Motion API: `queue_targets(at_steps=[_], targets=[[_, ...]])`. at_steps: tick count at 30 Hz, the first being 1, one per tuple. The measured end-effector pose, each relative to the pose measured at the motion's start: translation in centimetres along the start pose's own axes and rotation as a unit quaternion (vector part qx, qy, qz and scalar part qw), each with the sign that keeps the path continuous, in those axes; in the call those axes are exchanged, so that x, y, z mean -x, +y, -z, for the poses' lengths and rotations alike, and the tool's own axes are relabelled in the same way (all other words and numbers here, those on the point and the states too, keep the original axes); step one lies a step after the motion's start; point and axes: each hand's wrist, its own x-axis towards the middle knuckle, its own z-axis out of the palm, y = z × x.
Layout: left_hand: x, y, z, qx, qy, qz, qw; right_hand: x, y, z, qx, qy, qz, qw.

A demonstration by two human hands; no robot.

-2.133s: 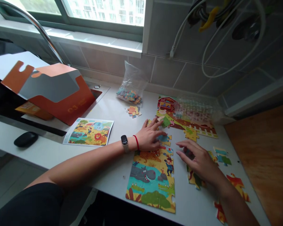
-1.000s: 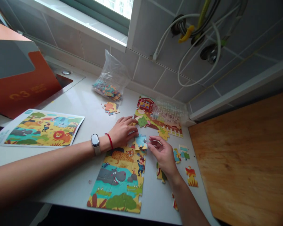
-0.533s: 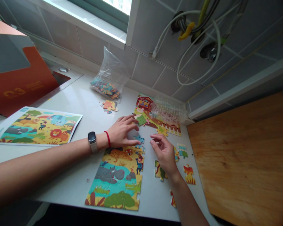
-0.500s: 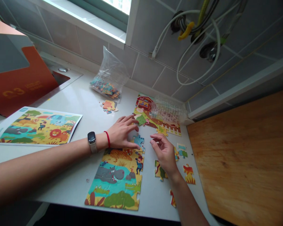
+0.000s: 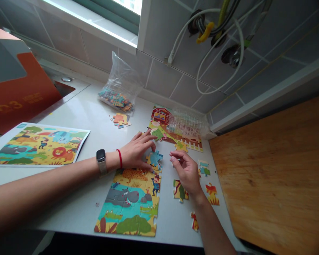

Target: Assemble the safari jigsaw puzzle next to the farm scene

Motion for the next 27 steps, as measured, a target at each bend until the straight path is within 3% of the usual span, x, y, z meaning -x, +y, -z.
queue_targets(at_steps=[9, 17, 21, 27], targets=[[-0.1, 0.7, 0.3, 0.009, 0.013, -0.020, 1.000, 0.1, -0.7, -0.8, 0.043, -0.079, -0.037, 0.995], [-0.2, 1.1, 0.7, 0.021, 0.007, -0.020, 1.000, 0.1, -0.4, -0.9, 0.045, -0.076, -0.027, 0.996], [-0.2, 1.1, 0.6, 0.021, -0.002, -0.005, 1.000, -0.3, -0.8, 1.2, 0.032, -0.005, -0.015, 0.999], [-0.2, 1.1, 0.7, 0.023, 0.003, -0.012, 1.000, -1.3, -0.4, 7.6, 0.034, 0.167, -0.029, 0.985]])
